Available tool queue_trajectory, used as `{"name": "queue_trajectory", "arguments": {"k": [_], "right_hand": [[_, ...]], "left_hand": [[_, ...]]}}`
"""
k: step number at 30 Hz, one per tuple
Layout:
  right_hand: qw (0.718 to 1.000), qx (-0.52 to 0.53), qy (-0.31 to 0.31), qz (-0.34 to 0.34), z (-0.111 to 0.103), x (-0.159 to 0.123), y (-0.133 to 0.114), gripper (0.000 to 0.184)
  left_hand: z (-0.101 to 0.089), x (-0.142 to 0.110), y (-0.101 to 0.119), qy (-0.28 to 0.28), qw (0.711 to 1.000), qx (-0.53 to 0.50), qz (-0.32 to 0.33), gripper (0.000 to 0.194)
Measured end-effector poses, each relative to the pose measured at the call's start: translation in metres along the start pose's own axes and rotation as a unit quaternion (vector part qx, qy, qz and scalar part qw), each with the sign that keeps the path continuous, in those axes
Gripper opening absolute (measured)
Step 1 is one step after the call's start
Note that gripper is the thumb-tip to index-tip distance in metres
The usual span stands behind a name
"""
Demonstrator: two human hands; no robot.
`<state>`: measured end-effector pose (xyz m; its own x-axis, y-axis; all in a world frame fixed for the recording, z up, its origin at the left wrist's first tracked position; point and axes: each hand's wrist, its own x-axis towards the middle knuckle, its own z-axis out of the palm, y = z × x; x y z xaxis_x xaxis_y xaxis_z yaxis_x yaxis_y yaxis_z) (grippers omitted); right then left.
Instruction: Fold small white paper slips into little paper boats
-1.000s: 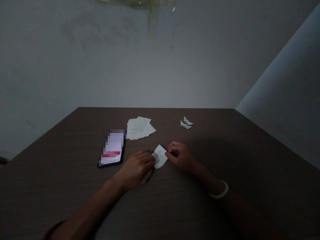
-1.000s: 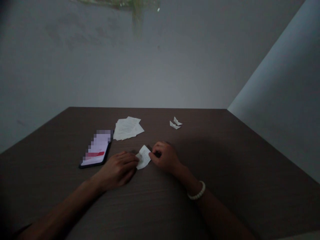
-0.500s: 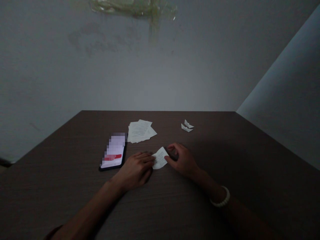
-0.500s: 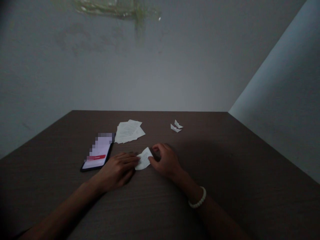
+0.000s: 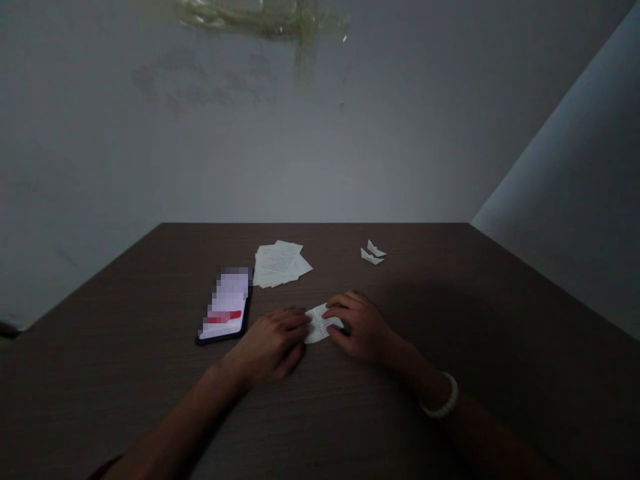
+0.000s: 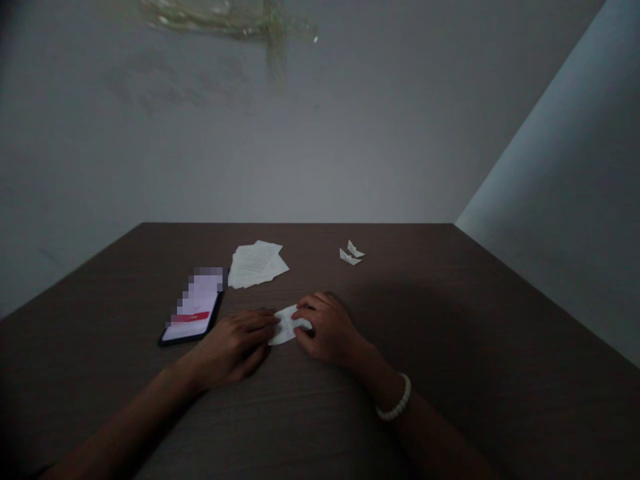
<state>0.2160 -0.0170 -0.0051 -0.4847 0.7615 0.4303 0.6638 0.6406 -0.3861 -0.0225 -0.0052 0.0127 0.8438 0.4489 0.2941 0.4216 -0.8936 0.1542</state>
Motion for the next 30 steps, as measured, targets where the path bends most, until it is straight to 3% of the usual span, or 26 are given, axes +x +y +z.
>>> {"name": "queue_trajectory", "arguments": {"k": [30], "right_hand": [[0.998,-0.008,-0.032,0.048,0.0003,-0.0005,-0.0065,0.044]], "left_hand": [[-0.0005,0.0026,0.0006,0.009,0.999,-0.034,0.021,0.023]]}}
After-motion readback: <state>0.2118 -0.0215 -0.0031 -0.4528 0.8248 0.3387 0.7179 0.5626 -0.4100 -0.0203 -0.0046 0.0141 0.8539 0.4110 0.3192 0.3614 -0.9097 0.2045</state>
